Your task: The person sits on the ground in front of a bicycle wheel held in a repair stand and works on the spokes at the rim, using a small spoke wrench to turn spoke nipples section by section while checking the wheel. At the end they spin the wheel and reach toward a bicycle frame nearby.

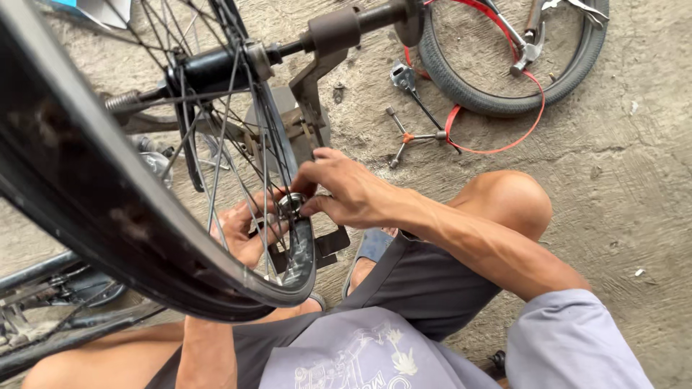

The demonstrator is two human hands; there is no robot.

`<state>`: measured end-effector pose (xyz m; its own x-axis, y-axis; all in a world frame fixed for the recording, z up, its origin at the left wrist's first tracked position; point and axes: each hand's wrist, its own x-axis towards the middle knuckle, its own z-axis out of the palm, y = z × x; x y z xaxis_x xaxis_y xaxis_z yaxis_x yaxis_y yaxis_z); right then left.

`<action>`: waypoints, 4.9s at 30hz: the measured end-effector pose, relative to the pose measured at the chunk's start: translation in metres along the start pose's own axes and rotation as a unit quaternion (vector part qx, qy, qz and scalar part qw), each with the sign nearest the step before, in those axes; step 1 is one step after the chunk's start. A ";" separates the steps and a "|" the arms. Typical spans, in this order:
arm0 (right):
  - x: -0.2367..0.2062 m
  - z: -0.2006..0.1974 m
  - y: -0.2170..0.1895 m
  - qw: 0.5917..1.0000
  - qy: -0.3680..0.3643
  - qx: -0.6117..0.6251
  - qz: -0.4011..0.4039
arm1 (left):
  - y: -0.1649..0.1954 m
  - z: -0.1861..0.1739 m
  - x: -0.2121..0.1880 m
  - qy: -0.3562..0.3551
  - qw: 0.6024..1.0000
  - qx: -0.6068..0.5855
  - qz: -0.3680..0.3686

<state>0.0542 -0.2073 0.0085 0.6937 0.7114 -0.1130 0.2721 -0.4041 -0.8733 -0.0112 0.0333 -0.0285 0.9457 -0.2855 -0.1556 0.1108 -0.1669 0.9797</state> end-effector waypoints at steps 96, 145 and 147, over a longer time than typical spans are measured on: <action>0.002 -0.002 -0.011 0.999 -0.002 0.020 0.050 | -0.018 0.020 0.027 0.082 0.990 -0.111 0.003; -0.010 -0.036 0.004 0.953 0.063 0.260 0.140 | 0.028 0.048 0.004 0.209 0.960 0.185 -0.004; -0.008 -0.034 0.006 0.945 0.073 0.284 0.146 | 0.021 0.045 0.005 0.210 0.961 0.178 -0.039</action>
<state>0.0726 -0.2351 0.0200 0.7798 0.5135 -0.3582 -0.3177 -0.1684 -0.9331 -0.0184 -0.0145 -0.0141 0.9867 0.1355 -0.0896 0.1466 -0.5052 0.8504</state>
